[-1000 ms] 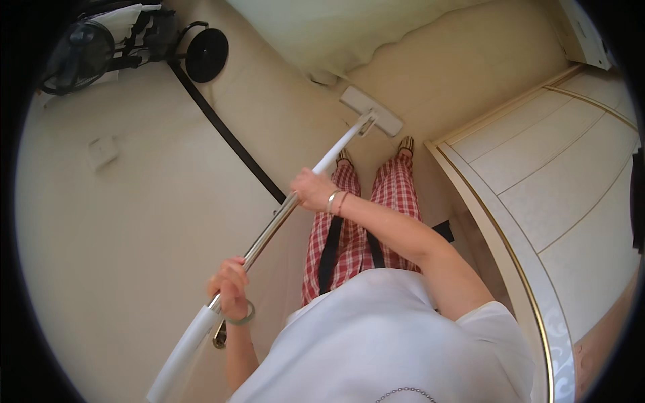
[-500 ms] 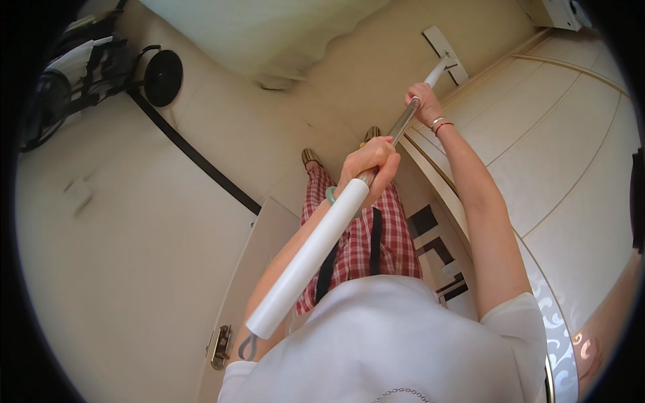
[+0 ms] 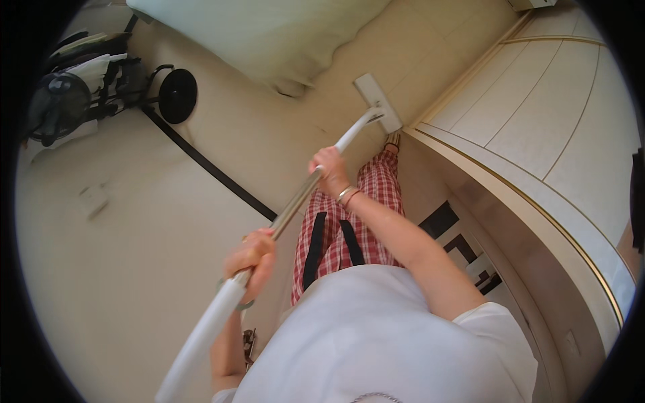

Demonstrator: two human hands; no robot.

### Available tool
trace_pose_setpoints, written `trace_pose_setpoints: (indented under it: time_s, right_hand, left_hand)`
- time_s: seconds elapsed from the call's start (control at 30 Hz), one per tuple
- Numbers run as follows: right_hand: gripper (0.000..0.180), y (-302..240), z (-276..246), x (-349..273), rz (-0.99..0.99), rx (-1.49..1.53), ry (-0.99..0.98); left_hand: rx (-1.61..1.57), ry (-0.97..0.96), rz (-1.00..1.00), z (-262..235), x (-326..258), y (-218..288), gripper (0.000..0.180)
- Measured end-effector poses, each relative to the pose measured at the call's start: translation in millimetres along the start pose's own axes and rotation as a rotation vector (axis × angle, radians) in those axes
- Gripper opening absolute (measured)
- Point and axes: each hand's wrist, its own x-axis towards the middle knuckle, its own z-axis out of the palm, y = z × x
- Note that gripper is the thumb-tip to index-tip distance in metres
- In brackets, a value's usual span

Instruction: The person mops the floor in a bathroom and a bedroom using a flat mop. They start by wringing the mop in a bucket in the bathroom, then move into the bedroom to clean the tiled floor around a bed, a fan, and a clothes rack.

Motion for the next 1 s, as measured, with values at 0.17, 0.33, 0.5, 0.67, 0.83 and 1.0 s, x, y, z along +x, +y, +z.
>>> trace_pose_setpoints:
  time_s: [0.17,0.33,0.5,0.67,0.83,1.0]
  right_hand:
    - [0.016,-84.4,42.0,6.4,0.071,0.199,0.054]
    - [0.014,-79.9,37.0,20.5,-0.066,0.311,-0.351]
    - [0.010,-68.0,-17.0,39.4,-0.117,0.161,-0.501]
    - [0.008,-7.6,-42.6,73.5,-0.202,-0.062,-0.402]
    - [0.009,113.7,-70.2,134.7,-0.212,-0.204,-0.349]
    - [0.007,134.7,-55.5,130.1,-0.104,-0.228,-0.392]
  left_hand:
    - [0.154,-0.028,-0.055,-40.2,-9.0,55.7,0.030]
    - [0.156,0.055,-0.063,-50.6,-11.8,66.3,0.030]
    - [-0.041,0.120,0.150,-27.0,-12.3,43.3,0.025]
    - [-0.168,0.270,0.186,-0.6,29.7,6.4,0.022]
    - [-0.230,0.274,0.224,37.2,109.6,-59.6,0.010]
    - [-0.302,0.354,0.152,55.8,103.6,-97.6,0.025]
